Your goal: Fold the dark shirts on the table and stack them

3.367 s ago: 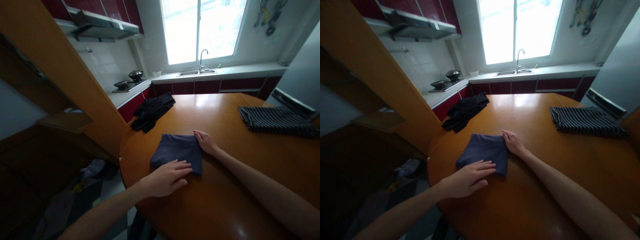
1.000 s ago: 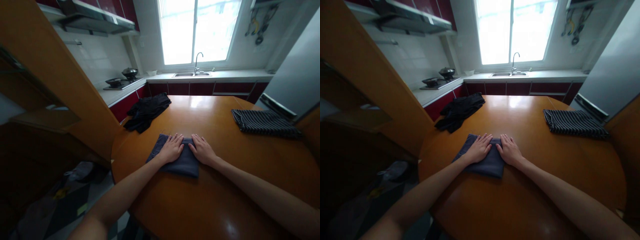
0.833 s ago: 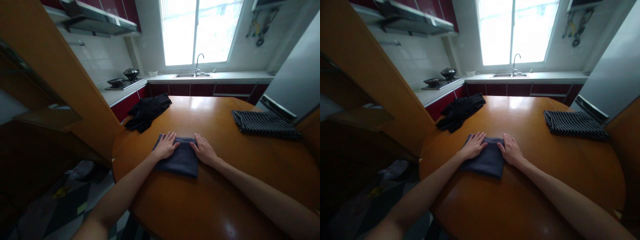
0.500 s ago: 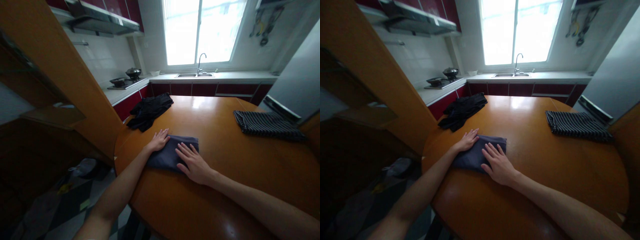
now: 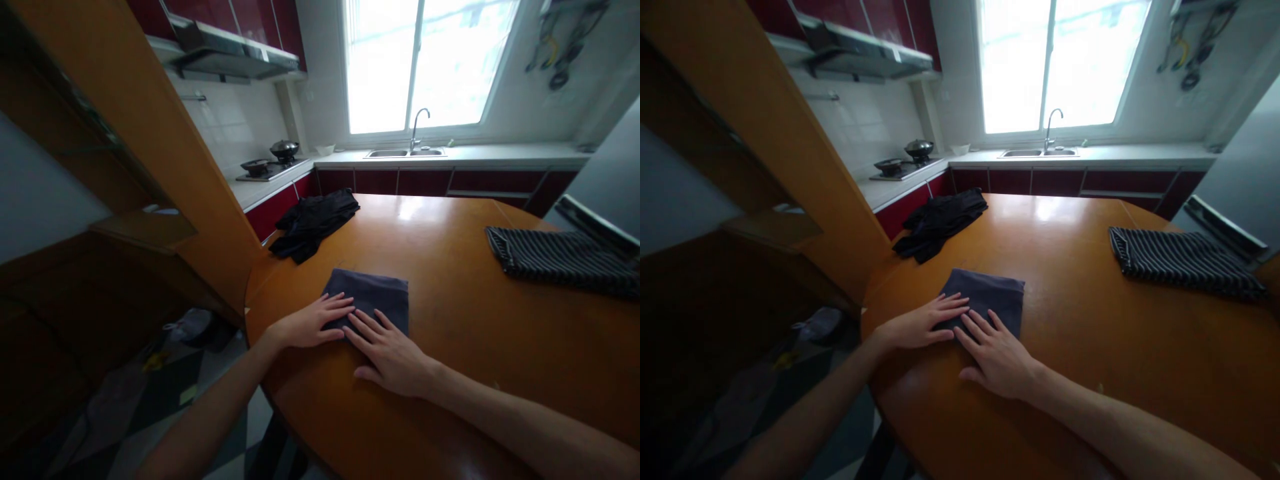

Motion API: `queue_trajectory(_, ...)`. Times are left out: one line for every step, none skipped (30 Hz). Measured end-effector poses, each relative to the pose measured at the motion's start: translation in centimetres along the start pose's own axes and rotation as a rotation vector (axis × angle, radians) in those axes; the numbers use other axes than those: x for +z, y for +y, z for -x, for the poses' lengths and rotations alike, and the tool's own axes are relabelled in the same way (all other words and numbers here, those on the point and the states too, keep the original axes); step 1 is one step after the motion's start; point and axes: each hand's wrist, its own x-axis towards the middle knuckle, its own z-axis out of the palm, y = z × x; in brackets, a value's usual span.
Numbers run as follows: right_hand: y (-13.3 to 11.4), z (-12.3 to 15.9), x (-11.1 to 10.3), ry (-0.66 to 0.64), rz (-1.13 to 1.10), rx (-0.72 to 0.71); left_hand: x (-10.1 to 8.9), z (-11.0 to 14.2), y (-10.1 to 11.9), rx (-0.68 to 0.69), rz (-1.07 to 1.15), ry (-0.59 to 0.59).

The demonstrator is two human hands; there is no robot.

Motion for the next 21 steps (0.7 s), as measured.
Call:
queue_trajectory(0.0, 0.0, 0.1, 0.000, -0.003, -0.006, 0.3, 0.7, -0.1, 0.004, -0.005, -0.003)
queue_trajectory(0.0, 0.0, 0.2, 0.002, -0.007, -0.011, 0.6, 1.3, -0.3, 0.003, -0.012, 0.005)
queue_trajectory(0.1, -0.1, 0.2, 0.003, -0.011, -0.015, 0.7, 1.8, -0.6, -0.003, -0.021, 0.015)
queue_trajectory(0.1, -0.1, 0.2, 0.001, -0.015, -0.018, 0.8, 2.2, -0.8, -0.010, -0.028, 0.022)
queue_trajectory(0.1, -0.1, 0.1, -0.005, -0.018, -0.020, 0.9, 2.5, -1.0, -0.018, -0.033, 0.024)
queue_trajectory(0.1, -0.1, 0.0, -0.015, -0.022, -0.022, 0.9, 2.7, -1.2, -0.027, -0.037, 0.021)
queue_trajectory(0.0, 0.0, -0.1, -0.028, -0.030, -0.025, 0.9, 2.9, -1.2, -0.036, -0.040, 0.019)
queue_trajectory(-0.2, 0.1, -0.2, -0.044, -0.044, -0.030, 0.9, 3.2, -1.3, -0.045, -0.038, 0.023)
queue_trajectory(-0.4, 0.4, -0.4, -0.062, -0.068, -0.039, 0.9, 3.4, -1.3, -0.055, -0.030, 0.029)
queue_trajectory(-0.7, 0.8, -0.5, -0.081, -0.107, -0.051, 1.0, 3.7, -1.3, -0.071, -0.008, 0.039)
queue_trajectory(-1.0, 1.3, -0.7, -0.099, -0.161, -0.069, 1.1, 3.9, -1.4, -0.099, 0.026, 0.059)
queue_trajectory(-1.3, 1.9, -0.9, -0.111, -0.230, -0.087, 1.2, 4.1, -1.4, -0.139, 0.072, 0.092)
queue_trajectory(-1.6, 2.5, -1.1, -0.106, -0.308, -0.098, 1.3, 4.3, -1.5, -0.188, 0.128, 0.138)
queue_trajectory(-1.8, 3.2, -1.2, -0.076, -0.387, -0.094, 1.3, 4.3, -1.7, -0.245, 0.201, 0.196)
queue_trajectory(-1.8, 3.8, -1.3, -0.012, -0.460, -0.069, 1.2, 4.3, -1.8, -0.313, 0.295, 0.256)
queue_trajectory(-1.5, 4.3, -1.3, 0.091, -0.520, -0.013, 0.9, 4.2, -2.0, -0.389, 0.408, 0.314)
queue_trajectory(-1.1, 4.6, -1.3, 0.225, -0.566, 0.080, 0.5, 4.0, -2.1, -0.466, 0.542, 0.361)
queue_trajectory(-0.4, 4.8, -1.3, 0.371, -0.601, 0.206, 0.0, 3.7, -2.3, -0.537, 0.691, 0.388)
queue_trajectory(0.4, 4.8, -1.4, 0.501, -0.636, 0.348, -0.6, 3.4, -2.4, -0.601, 0.843, 0.394)
queue_trajectory(1.3, 4.6, -1.4, 0.598, -0.677, 0.493, -1.4, 3.0, -2.5, -0.654, 0.983, 0.384)
queue_trajectory(2.2, 4.4, -1.6, 0.652, -0.733, 0.632, -2.1, 2.6, -2.5, -0.692, 1.105, 0.362)
